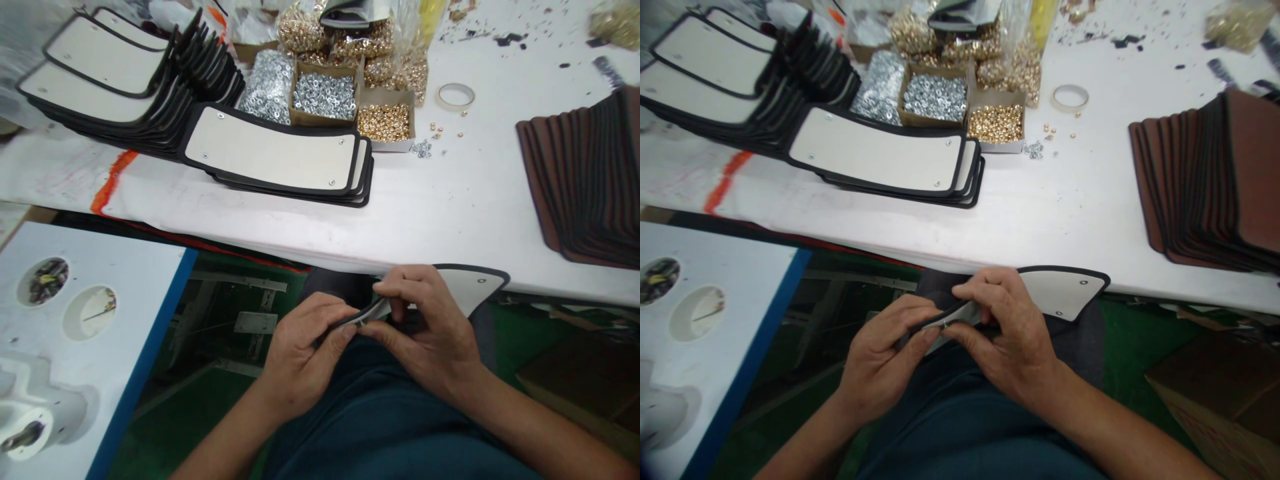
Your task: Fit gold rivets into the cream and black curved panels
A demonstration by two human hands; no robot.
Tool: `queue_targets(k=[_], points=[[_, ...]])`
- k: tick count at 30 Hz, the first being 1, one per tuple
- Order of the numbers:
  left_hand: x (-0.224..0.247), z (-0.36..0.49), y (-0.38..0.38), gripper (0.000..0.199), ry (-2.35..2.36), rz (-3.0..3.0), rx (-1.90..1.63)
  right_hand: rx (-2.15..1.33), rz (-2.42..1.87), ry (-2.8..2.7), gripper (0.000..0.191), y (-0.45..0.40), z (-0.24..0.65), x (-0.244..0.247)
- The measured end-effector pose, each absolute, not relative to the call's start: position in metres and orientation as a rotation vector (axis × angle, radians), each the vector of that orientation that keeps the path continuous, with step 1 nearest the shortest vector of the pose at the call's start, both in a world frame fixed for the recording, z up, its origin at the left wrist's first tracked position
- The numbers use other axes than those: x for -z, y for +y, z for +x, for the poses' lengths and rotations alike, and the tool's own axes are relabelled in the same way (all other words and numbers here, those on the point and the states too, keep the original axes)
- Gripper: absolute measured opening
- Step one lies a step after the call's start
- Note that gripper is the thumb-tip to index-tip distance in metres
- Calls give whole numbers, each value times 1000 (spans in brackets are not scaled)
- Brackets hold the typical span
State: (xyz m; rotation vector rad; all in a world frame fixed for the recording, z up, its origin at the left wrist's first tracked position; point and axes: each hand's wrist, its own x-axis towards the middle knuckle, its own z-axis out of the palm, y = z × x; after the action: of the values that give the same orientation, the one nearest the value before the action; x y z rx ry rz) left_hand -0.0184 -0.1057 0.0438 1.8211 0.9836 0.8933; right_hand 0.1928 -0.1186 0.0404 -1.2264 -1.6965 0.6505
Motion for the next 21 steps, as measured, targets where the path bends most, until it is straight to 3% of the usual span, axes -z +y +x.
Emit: queue_targets(k=[2, 7, 9, 21], points=[[-45, -19, -105, 25, 958, 1890, -905, -585, -1198, -1788, 41, -118, 194, -39], [-46, -23, -108, 37, 887, 2048, -1047, -467, -1013, -1970, 11, -117, 198, -40], [-47, -25, -110, 42, 867, 2068, -1105, -417, -1009, -1981, 7, -118, 199, -43], [-55, -27, -112, 43, 836, 2077, -1095, -382, -976, -2037, 13, -119, 200, -50]])
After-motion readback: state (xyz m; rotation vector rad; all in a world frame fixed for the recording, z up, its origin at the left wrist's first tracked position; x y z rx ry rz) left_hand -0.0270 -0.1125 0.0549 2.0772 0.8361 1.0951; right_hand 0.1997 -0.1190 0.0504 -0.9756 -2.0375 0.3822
